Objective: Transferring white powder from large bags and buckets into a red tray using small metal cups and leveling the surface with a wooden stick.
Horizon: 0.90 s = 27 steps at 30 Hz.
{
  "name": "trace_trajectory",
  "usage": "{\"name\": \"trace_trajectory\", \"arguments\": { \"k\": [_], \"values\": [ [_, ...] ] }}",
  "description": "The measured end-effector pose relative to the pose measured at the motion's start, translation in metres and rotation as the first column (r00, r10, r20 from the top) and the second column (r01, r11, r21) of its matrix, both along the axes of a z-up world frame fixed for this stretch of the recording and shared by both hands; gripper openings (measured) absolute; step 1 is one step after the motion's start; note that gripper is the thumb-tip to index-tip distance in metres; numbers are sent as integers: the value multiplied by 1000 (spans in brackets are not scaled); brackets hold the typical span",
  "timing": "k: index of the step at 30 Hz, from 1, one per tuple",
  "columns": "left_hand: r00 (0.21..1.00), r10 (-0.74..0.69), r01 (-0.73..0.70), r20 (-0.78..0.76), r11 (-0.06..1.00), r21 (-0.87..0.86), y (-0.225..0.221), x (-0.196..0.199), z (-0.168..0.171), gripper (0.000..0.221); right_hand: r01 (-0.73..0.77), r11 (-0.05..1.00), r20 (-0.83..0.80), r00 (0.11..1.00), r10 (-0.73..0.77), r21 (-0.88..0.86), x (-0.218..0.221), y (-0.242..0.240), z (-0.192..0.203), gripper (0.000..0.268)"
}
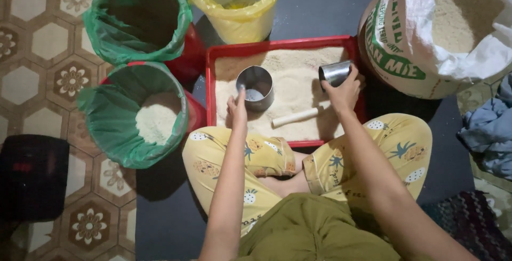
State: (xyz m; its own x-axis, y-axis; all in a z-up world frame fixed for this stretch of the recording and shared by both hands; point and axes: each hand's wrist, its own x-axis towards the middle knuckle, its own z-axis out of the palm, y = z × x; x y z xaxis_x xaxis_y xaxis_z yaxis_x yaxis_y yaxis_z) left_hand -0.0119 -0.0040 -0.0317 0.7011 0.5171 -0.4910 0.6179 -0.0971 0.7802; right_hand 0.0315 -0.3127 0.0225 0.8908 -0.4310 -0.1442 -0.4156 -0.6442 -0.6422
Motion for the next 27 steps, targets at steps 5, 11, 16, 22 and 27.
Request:
{"name": "trace_trajectory", "arguments": {
  "k": [5, 11, 16, 22, 27],
  "values": [
    [964, -114, 109, -240, 993, -34, -6, 13, -10, 92, -31, 999, -72, 997, 34, 34, -10, 9, 12, 97],
    [954, -296, 295, -45, 955, -31, -43, 2, 82, 86, -2, 997, -83, 997, 9, 84, -11, 9, 6, 96],
    [980, -174, 173, -97, 985, -26, -57, 12, 73, 96, 68, 980, -40, 997, -61, 189, 0, -9, -32, 93],
    [994, -106, 102, 16, 982, 161, -72, 5, 97, 99, 149, 901, -167, 982, -87, 407, 7, -17, -75, 64],
    [923, -209, 12, 324, 855, 518, -67, 0, 90, 99, -142, 988, 60, 988, 145, -56, -23, 11, 6, 48]
  ]
}}
